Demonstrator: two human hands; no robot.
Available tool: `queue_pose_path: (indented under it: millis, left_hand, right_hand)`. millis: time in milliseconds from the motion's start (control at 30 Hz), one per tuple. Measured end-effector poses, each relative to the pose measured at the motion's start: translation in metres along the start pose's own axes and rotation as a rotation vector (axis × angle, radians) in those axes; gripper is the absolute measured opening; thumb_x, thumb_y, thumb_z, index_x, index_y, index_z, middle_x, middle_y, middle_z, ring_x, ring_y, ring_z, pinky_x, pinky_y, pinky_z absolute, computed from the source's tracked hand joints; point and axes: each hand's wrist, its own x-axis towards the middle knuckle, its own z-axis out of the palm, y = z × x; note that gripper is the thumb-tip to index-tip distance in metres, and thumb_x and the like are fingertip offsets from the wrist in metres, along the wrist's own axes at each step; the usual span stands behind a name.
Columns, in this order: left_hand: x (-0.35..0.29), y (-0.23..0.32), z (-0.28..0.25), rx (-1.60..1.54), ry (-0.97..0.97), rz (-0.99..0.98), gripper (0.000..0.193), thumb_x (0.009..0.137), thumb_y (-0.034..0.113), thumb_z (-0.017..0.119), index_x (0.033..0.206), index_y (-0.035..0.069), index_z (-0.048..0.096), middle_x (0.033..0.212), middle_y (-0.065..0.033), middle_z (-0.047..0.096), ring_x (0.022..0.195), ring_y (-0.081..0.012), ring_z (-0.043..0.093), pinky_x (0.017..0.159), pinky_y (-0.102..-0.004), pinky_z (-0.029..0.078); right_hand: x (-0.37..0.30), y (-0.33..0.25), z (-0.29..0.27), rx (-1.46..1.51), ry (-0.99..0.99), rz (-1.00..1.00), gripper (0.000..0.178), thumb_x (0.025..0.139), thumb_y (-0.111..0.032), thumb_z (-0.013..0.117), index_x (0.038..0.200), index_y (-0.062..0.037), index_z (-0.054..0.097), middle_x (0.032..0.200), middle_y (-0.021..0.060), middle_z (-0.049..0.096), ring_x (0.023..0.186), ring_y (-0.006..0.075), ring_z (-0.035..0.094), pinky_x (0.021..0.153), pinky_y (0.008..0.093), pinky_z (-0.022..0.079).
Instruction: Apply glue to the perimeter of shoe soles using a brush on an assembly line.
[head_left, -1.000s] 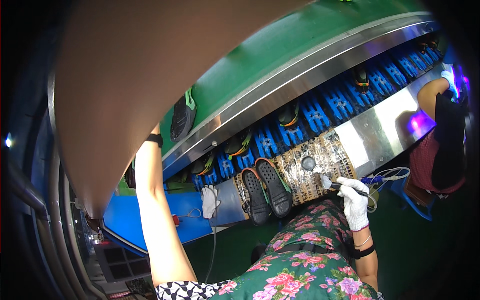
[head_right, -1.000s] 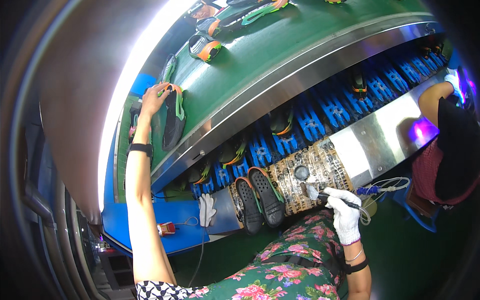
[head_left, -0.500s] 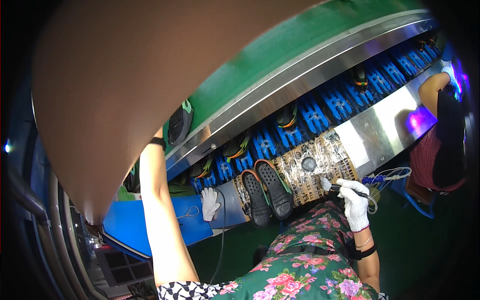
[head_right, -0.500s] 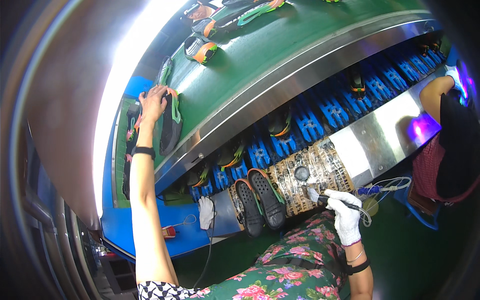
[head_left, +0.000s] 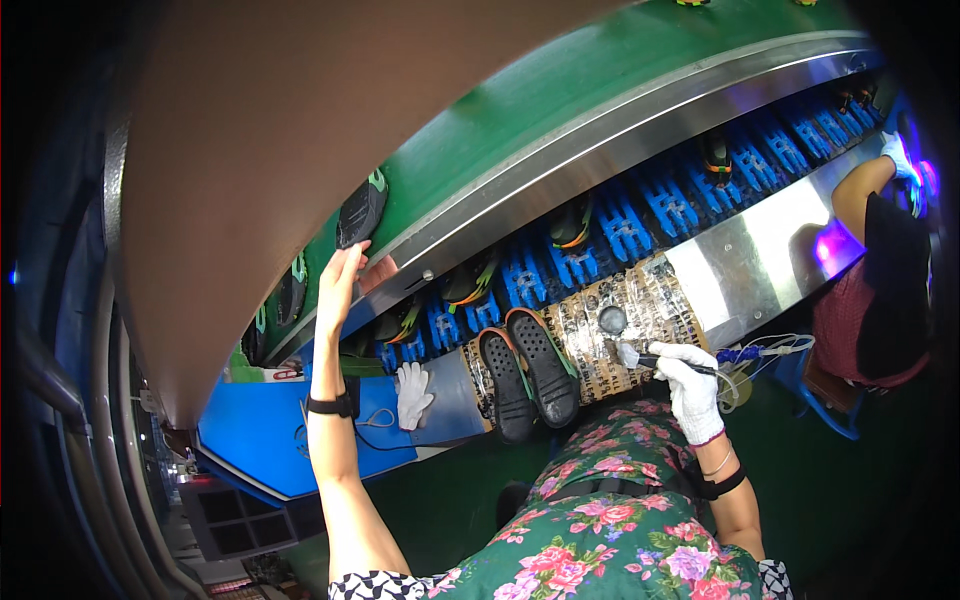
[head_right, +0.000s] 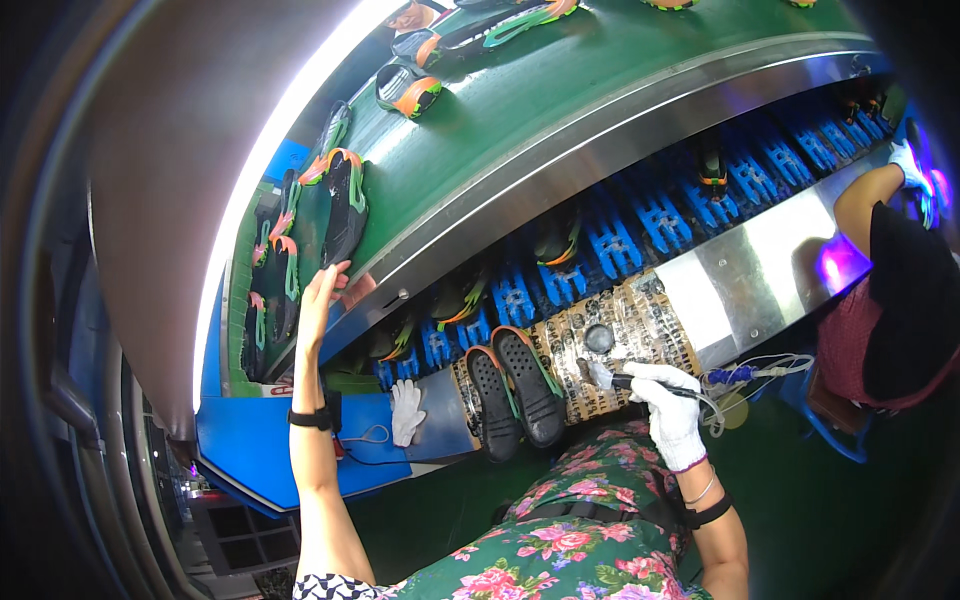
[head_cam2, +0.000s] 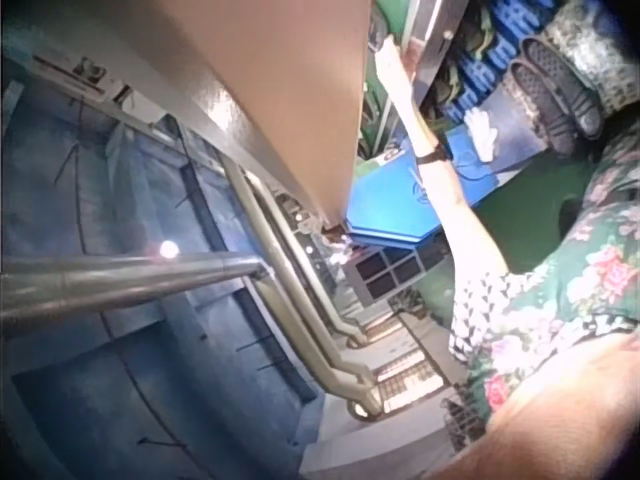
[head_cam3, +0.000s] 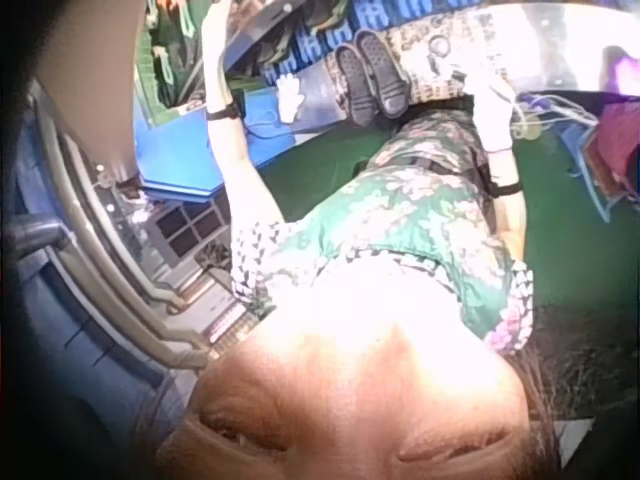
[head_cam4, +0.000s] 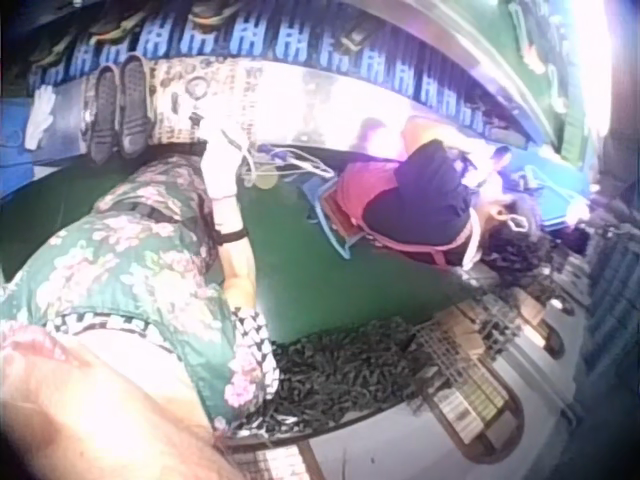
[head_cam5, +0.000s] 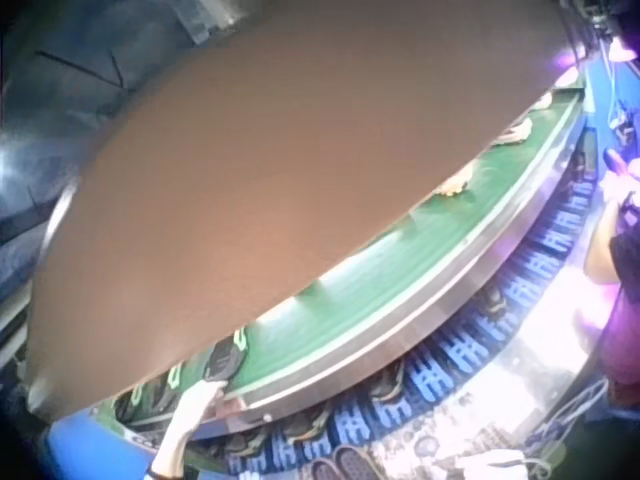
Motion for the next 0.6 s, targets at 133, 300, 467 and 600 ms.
queue_pose_path:
  millis: [133,300,467,600]
  left_hand:
    - [0.061,0.032,-0.002,0.058,-0.178,-0.42,0.059,0.103,0.055,0.055,0.092,0.002,0.079,0.057,-0.0024,0.06,0.049,-0.0105,0.055,0.048,-0.0256,0.041]
    - [0.17,0.031,0.023,0.068,-0.389,-0.064,0.054,0.106,0.052,0.051,0.135,0.009,0.066,0.081,-0.0089,0.071,0.059,-0.0101,0.063,0.05,-0.0253,0.046]
    - [0.278,0.043,0.085,0.152,-0.361,-0.288,0.075,0.103,0.07,0.044,0.146,0.011,0.059,0.099,-0.0125,0.07,0.067,-0.0167,0.068,0.056,-0.0272,0.054]
    - [0.313,0.1,0.16,-0.012,-0.375,-0.274,0.073,0.102,0.072,0.043,0.131,0.009,0.063,0.091,-0.0104,0.069,0.063,-0.0163,0.066,0.054,-0.0267,0.051]
  right_hand:
    - [-0.002,-0.007,-0.012,-0.032,0.031,-0.028,0.021,0.084,0.008,0.07,0.104,0.0057,0.077,0.105,0.02,0.078,0.077,0.019,0.073,0.071,0.0286,0.06]
    - [-0.003,-0.014,-0.03,0.01,0.103,-0.039,0.019,0.084,0.007,0.071,0.101,0.005,0.077,0.106,0.0201,0.078,0.079,0.0198,0.073,0.07,0.0281,0.06]
    - [-0.002,-0.028,-0.037,0.077,0.161,-0.088,0.019,0.083,0.01,0.068,0.099,0.0051,0.075,0.105,0.0205,0.077,0.077,0.0214,0.073,0.069,0.0288,0.061]
    - [-0.005,-0.041,-0.046,0.061,0.23,-0.114,0.017,0.083,0.01,0.068,0.097,0.0042,0.077,0.105,0.0195,0.078,0.079,0.0205,0.074,0.069,0.0282,0.061]
